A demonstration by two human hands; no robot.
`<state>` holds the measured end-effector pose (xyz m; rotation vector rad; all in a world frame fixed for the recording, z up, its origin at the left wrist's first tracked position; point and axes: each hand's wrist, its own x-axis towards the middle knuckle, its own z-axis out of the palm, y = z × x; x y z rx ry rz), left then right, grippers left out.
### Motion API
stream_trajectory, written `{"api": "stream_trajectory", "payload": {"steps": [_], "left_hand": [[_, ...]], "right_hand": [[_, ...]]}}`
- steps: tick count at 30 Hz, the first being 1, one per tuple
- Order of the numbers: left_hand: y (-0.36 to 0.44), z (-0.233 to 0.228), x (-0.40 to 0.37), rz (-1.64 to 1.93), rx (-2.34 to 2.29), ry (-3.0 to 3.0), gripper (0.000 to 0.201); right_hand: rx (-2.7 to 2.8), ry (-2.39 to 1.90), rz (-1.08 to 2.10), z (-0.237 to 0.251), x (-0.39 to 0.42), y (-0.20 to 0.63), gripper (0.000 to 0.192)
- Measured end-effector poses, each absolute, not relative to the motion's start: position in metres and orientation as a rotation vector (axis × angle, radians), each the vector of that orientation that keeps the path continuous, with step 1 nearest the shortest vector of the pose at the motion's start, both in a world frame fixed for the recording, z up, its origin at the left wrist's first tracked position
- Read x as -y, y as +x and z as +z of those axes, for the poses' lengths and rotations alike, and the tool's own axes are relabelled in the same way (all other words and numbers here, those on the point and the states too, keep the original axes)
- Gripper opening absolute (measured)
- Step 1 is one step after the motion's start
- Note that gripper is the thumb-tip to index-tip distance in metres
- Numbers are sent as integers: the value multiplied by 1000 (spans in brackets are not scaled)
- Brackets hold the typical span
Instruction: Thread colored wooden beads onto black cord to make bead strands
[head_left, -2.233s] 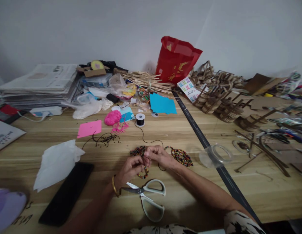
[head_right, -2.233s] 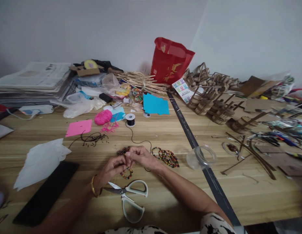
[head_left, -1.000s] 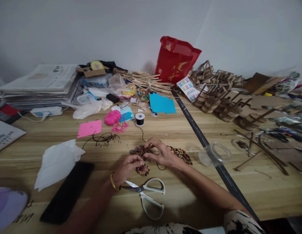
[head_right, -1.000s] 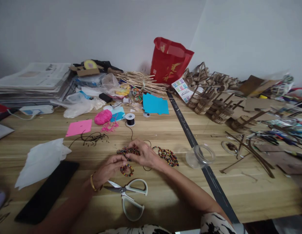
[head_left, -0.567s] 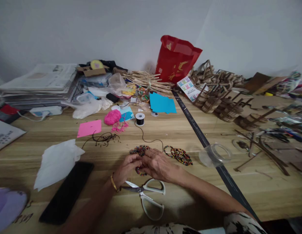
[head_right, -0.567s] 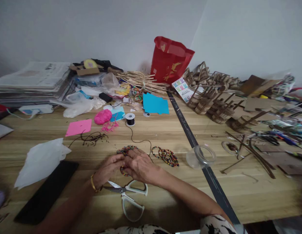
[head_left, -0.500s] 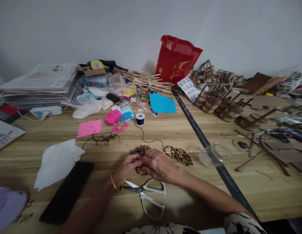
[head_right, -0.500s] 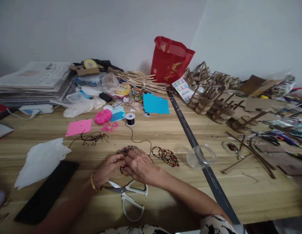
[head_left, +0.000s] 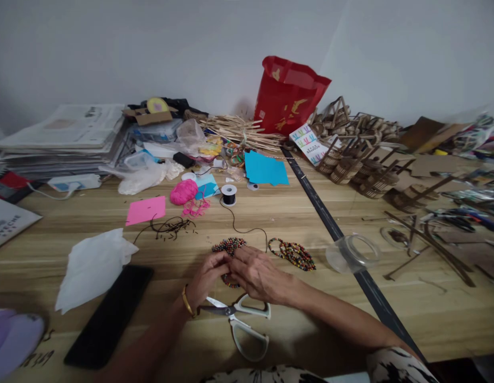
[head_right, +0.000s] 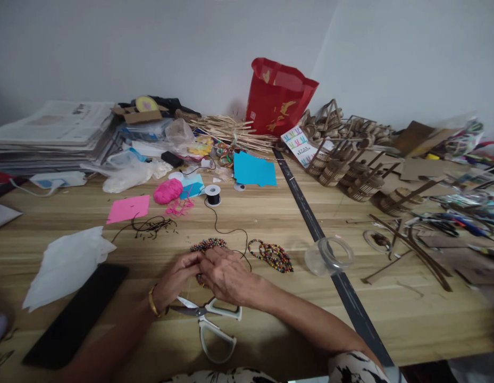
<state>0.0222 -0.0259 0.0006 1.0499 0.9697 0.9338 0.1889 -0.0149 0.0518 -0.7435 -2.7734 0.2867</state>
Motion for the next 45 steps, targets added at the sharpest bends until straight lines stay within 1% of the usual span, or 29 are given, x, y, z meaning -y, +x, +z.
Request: {"api": "stream_trajectory", "payload": {"steps": [4,8,12,18,24,28,34,39,45], "left_hand": [[23,-1,27,950,-977,1096,20],[22,-5,27,956,-981,1115,19],[21,-8,26,959,-963,1072,18],[19,-3,25,938,-843,960,22],[21,4,27,893,-811,860,24],[20,8,27,906,-859,901,26],[17,11,27,836,-923,1019,27],[18,10,27,809,-942,1111,24],[18,2,25,812,-978,1070,28]], "right_hand": [[2740,-710,265,44,16,188,12],[2726,-713,319,41,17,186,12],[2711,-789,461,48,14,188,15],[2498,-818,739,56,2,197,8],[2316,-906,958,57,-8,202,6],[2327,-930,936,58,-12,203,7],[2439,-800,934,61,-13,205,9],[2546,-911,947,65,-10,207,9],[2532,-902,846,68,-5,208,8]]}}
